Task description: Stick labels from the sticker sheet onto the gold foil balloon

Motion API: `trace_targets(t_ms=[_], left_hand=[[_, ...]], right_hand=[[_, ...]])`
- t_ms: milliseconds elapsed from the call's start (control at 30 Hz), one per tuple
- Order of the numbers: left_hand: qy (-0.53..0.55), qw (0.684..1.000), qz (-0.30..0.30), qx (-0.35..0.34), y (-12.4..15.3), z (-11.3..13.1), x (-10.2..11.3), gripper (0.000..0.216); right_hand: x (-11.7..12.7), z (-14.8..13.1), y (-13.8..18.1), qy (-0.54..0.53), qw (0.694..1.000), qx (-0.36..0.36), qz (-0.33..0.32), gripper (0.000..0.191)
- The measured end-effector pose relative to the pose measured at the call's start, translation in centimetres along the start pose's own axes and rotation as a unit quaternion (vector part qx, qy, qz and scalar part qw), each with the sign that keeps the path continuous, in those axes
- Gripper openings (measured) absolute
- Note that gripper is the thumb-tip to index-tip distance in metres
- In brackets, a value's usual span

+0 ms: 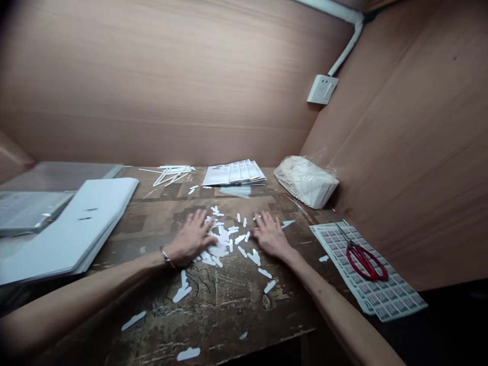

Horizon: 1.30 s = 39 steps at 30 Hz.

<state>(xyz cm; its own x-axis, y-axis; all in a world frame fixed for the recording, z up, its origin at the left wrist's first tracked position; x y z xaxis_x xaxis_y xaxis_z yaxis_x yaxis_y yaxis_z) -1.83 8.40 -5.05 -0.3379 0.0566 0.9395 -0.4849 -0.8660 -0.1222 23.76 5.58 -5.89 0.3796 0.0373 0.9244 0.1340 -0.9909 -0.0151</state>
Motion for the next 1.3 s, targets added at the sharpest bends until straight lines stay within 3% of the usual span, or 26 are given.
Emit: trace_targets(t_ms=[67, 133, 200, 267, 367, 467, 567, 733, 867, 933, 1033, 1133, 1233, 1300], left_hand=[[0.107, 0.992, 0.015, -0.059, -0.9, 1.7, 0.1, 0.058], [0.150, 0.985, 0.084, -0.021, -2.8, 1.0, 0.9, 0.053], [0.064, 0.990, 0.109, 0.056, -5.4, -1.7, 1.9, 0.058], [-0.032, 0.990, 0.080, 0.109, -8.2, -5.1, 2.4, 0.065], [-0.105, 0.990, 0.008, 0.090, -11.3, -9.0, 1.9, 0.060], [-0.142, 0.988, -0.026, 0.058, -12.0, -10.2, 0.9, 0.050], [-0.161, 0.986, -0.041, 0.024, -10.0, -8.7, 0.5, 0.049], [-0.118, 0.983, -0.108, -0.095, -3.8, -3.2, 1.1, 0.059], [-0.082, 0.982, -0.122, -0.121, -2.4, -1.0, 1.1, 0.063], [-0.046, 0.990, -0.100, -0.090, -3.7, -0.9, 0.8, 0.057], [0.046, 0.999, -0.007, 0.013, -7.2, -1.7, 0.5, 0.053], [0.165, 0.975, 0.090, 0.117, -11.2, -2.4, 0.6, 0.055], [0.282, 0.942, 0.133, 0.126, -15.2, -2.5, 0.9, 0.053], [0.308, 0.937, 0.124, 0.110, -17.7, -2.3, 0.9, 0.050]], right_hand=[[0.0, -3.4, -0.7, -0.036, 0.989, 0.137, -0.053, 0.053], [0.5, -5.7, -2.3, -0.058, 0.974, 0.209, -0.058, 0.052], [0.8, -7.0, -5.3, -0.058, 0.975, 0.214, -0.033, 0.054], [0.4, -7.8, -9.4, -0.046, 0.978, 0.199, -0.029, 0.057], [-1.5, -9.1, -15.4, -0.036, 0.978, 0.197, -0.054, 0.059], [-3.4, -10.3, -18.1, -0.038, 0.977, 0.200, -0.059, 0.059], [-3.6, -10.2, -16.1, -0.043, 0.970, 0.235, -0.052, 0.057], [-0.8, -7.2, -8.1, -0.046, 0.930, 0.354, -0.090, 0.057], [0.5, -5.2, -5.8, -0.048, 0.929, 0.351, -0.105, 0.054], [0.3, -5.1, -6.5, -0.062, 0.937, 0.333, -0.087, 0.053], [-0.6, -5.9, -8.1, -0.078, 0.941, 0.322, -0.070, 0.049], [-1.4, -7.1, -9.9, -0.079, 0.951, 0.293, -0.049, 0.049], [-1.7, -7.9, -12.2, -0.075, 0.963, 0.259, 0.002, 0.049], [-1.3, -8.0, -13.6, -0.069, 0.965, 0.249, 0.042, 0.047]])
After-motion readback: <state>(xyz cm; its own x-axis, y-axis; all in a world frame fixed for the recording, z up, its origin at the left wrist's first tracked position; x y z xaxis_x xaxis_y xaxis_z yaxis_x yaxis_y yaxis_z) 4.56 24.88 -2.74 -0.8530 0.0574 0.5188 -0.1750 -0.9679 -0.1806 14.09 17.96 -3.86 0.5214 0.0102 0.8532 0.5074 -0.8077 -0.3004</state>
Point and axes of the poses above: each hand's wrist, its own y-axis away from the middle knuckle, its own x-axis out of the back of the hand, z = x × y, the point moved 1 cm from there along -y, towards the middle knuckle, and after that the axes turned 13 degrees about -y, right-handed, at the moved point
